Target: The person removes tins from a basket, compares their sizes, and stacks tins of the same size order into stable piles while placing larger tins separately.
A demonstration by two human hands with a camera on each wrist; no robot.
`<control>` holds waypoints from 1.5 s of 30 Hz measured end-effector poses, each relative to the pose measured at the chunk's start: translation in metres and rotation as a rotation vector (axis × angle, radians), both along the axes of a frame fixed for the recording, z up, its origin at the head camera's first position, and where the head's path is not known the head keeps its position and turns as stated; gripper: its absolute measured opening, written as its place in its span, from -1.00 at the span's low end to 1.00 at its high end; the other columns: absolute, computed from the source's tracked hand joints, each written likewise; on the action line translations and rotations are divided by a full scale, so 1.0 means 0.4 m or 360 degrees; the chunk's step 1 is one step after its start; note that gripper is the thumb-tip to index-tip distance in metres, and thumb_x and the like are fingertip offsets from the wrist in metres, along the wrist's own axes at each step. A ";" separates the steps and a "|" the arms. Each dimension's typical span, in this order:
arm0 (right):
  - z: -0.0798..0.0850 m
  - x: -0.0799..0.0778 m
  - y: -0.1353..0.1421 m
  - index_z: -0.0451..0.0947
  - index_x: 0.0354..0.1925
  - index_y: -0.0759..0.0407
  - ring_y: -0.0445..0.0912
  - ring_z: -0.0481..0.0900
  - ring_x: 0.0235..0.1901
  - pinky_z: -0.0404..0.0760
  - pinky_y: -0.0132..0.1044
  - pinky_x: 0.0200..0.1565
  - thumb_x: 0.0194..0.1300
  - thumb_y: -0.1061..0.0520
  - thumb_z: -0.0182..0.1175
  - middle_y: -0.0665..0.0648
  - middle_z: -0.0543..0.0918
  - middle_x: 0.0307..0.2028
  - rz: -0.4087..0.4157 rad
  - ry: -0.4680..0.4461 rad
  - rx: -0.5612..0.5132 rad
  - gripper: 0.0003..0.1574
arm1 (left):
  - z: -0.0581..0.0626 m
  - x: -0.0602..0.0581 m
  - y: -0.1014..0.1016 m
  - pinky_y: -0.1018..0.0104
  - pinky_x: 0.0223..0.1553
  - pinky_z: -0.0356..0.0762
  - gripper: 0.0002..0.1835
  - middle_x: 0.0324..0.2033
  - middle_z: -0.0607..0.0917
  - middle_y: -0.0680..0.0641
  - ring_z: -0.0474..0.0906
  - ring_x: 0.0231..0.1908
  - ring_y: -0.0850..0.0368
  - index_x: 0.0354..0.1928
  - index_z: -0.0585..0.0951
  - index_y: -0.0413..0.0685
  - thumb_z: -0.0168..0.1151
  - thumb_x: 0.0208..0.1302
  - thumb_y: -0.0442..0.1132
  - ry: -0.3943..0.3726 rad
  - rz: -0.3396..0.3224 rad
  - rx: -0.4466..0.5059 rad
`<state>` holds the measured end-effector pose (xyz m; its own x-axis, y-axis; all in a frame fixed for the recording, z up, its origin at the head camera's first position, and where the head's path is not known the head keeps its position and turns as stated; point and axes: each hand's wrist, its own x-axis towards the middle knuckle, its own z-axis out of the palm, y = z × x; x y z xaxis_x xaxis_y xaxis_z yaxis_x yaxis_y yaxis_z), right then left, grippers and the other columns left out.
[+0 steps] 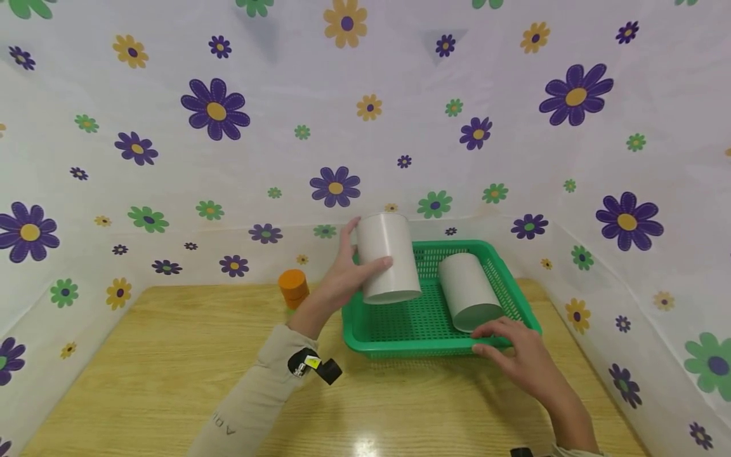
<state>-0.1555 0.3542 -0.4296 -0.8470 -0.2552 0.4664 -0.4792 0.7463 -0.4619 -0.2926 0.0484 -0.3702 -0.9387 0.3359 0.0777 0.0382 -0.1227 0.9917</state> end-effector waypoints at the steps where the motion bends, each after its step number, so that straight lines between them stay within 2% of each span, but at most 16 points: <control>1: 0.000 0.000 0.000 0.59 -0.21 -0.19 -0.26 0.50 -0.20 0.42 -0.46 -0.16 0.05 0.20 0.41 -0.12 0.63 -0.26 0.0003 0.0002 0.0000 -0.64 | 0.001 0.005 -0.007 -0.07 -0.16 0.56 0.11 0.13 0.25 -0.16 0.40 0.04 -0.19 0.36 -0.12 0.69 0.48 -0.03 -0.09 0.0011 -0.0005 0.0017; 7: 0.000 -0.001 -0.002 0.60 -0.21 -0.16 -0.27 0.50 -0.20 0.44 -0.44 -0.16 0.06 0.20 0.40 -0.14 0.63 -0.26 0.0002 -0.0011 0.0005 -0.67 | 0.011 0.035 -0.052 -0.09 -0.15 0.57 0.09 0.20 0.23 -0.13 0.40 0.06 -0.20 0.38 -0.14 0.64 0.45 0.02 -0.10 0.0090 -0.0019 0.0079; 12: 0.001 -0.001 -0.003 0.61 -0.22 -0.08 -0.28 0.50 -0.20 0.44 -0.44 -0.16 0.06 0.20 0.40 -0.16 0.63 -0.25 0.0007 -0.0012 0.0003 -0.70 | 0.017 0.055 -0.085 -0.12 -0.14 0.56 0.09 0.25 0.20 -0.11 0.39 0.08 -0.23 0.37 -0.16 0.68 0.44 0.03 -0.06 0.0118 -0.0009 0.0083; 21: 0.005 -0.002 -0.006 0.60 -0.22 -0.14 -0.27 0.51 -0.20 0.41 -0.48 -0.15 0.04 0.23 0.41 -0.10 0.64 -0.27 0.0038 0.0013 -0.0013 -0.65 | 0.001 0.095 -0.139 -0.15 -0.07 0.52 0.06 0.25 0.22 -0.10 0.39 0.10 -0.25 0.37 -0.14 0.66 0.42 0.09 -0.14 0.0114 0.0048 0.0081; 25: 0.006 -0.002 -0.005 0.60 -0.22 -0.14 -0.27 0.52 -0.20 0.42 -0.49 -0.14 0.03 0.25 0.41 -0.12 0.64 -0.26 0.0045 0.0024 -0.0023 -0.63 | 0.024 0.128 -0.161 -0.14 -0.04 0.51 0.04 0.26 0.22 -0.14 0.40 0.08 -0.27 0.40 -0.17 0.53 0.36 0.14 -0.22 0.0135 0.0032 0.0104; 29: 0.006 -0.001 -0.004 0.60 -0.21 -0.15 -0.27 0.52 -0.20 0.43 -0.49 -0.14 0.03 0.25 0.41 -0.12 0.64 -0.26 0.0048 0.0024 -0.0022 -0.62 | 0.052 0.162 -0.180 -0.17 -0.01 0.48 0.03 0.26 0.19 -0.16 0.40 0.10 -0.27 0.40 -0.18 0.49 0.32 0.15 -0.29 0.0155 0.0031 0.0103; 31: 0.005 0.000 -0.004 0.60 -0.21 -0.14 -0.27 0.52 -0.20 0.44 -0.48 -0.14 0.04 0.25 0.41 -0.13 0.64 -0.26 0.0048 0.0019 -0.0022 -0.63 | 0.057 0.170 -0.189 -0.18 -0.02 0.47 0.03 0.26 0.19 -0.14 0.39 0.11 -0.27 0.40 -0.19 0.48 0.31 0.16 -0.30 0.0171 0.0040 0.0098; 37: 0.003 0.000 -0.005 0.60 -0.22 -0.14 -0.26 0.52 -0.21 0.45 -0.46 -0.15 0.03 0.26 0.41 -0.11 0.64 -0.26 0.0050 0.0017 -0.0029 -0.63 | 0.056 0.179 -0.224 -0.18 -0.01 0.47 0.04 0.25 0.22 -0.12 0.35 0.16 -0.22 0.42 -0.19 0.46 0.30 0.16 -0.33 0.0238 0.0092 0.0096; 45: 0.007 -0.001 -0.007 0.61 -0.22 -0.08 -0.28 0.52 -0.21 0.41 -0.54 -0.14 0.03 0.26 0.41 -0.08 0.65 -0.27 0.0056 0.0022 -0.0034 -0.65 | 0.014 0.167 -0.289 -0.17 -0.05 0.50 0.04 0.25 0.24 -0.09 0.39 0.15 -0.20 0.37 -0.15 0.64 0.34 0.14 -0.29 0.0205 0.0173 0.0127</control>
